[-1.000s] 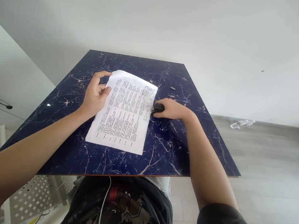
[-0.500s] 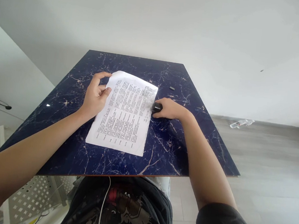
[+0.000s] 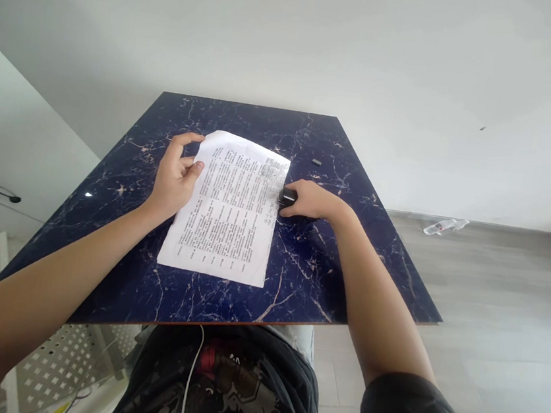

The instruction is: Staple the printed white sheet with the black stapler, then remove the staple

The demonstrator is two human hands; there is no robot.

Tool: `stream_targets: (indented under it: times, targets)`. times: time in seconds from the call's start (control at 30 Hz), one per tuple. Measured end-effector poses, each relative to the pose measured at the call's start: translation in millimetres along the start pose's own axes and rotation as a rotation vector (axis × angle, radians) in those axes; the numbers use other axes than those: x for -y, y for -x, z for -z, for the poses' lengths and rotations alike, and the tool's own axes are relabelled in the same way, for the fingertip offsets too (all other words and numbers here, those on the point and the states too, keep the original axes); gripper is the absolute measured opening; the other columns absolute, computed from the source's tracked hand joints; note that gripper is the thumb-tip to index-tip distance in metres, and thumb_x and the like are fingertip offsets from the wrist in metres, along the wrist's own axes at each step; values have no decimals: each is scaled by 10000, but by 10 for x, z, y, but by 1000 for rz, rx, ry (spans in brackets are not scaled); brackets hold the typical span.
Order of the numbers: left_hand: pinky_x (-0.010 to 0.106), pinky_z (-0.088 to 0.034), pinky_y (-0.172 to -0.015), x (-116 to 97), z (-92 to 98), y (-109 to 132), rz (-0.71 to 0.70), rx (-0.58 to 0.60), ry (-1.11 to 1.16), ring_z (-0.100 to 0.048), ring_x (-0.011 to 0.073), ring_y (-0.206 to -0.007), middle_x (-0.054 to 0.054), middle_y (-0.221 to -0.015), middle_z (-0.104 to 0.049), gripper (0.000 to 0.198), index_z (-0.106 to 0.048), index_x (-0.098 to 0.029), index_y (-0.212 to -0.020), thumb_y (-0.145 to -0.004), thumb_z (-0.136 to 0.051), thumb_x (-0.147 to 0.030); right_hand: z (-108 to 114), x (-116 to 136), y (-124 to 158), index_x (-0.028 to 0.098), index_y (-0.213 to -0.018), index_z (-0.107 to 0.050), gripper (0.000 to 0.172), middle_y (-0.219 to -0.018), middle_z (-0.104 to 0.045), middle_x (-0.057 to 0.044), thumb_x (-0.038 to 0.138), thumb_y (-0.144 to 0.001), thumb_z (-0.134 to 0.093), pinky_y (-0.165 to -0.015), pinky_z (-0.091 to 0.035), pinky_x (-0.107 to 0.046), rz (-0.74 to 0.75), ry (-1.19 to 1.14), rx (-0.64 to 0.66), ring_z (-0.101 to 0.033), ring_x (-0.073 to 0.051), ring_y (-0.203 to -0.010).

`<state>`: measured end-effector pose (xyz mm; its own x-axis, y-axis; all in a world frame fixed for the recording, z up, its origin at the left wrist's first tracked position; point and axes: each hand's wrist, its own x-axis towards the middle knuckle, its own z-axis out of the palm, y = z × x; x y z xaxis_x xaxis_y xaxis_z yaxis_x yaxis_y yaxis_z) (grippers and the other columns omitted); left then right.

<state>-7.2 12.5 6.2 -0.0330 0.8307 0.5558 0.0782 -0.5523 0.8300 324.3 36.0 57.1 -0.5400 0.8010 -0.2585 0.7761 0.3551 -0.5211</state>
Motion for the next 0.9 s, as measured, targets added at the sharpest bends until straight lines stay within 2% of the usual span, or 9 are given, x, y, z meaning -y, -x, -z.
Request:
stream_targets:
  times: [0.17,0.4,0.63,0.77,0.9]
  targets:
    - [273,-584,-550,24,14,-3,-9,62,-16,-751,260,-877,62,-1102,-740,466,-548,-289,-1337,-899,-703,-258,0,5,2,236,-992,-742,338,-1052,-756,-94,450,-732,-766,-763,-552,-497,-12,18,-1,-694,-308,-880]
    - [302,-614,-635,20,12,12,63,46,83,-744,280,-978,67,-1159,-726,505,-527,-295,-1349,-886,-696,-183,3,12,-1,237,-1035,-745,367,-1082,-751,-92,446,-733,-765,-785,-553,-493,-8,15,-6,-694,-307,-904]
    - [271,-591,-570,-24,1,12,-23,98,-138,-761,235,-836,69,-1090,-739,433,-503,-291,-1381,-968,-633,-290,1,9,-5,222,-1021,-741,371,-1052,-750,-93,452,-730,-756,-758,-542,-455,-20,6,6,-689,-281,-864]
    - [273,-594,-587,-34,0,25,-74,124,-251,-763,222,-853,61,-1085,-733,403,-442,-310,-1429,-1036,-527,-329,5,21,1,209,-1027,-741,375,-1047,-745,-97,439,-731,-751,-763,-539,-446,-27,8,6,-685,-274,-861]
    - [288,-600,-603,-31,1,26,-92,132,-288,-762,225,-858,64,-1086,-724,410,-419,-316,-1451,-1050,-499,-344,5,30,5,206,-997,-740,338,-1029,-740,-100,418,-733,-755,-743,-533,-445,-24,16,-10,-683,-269,-839]
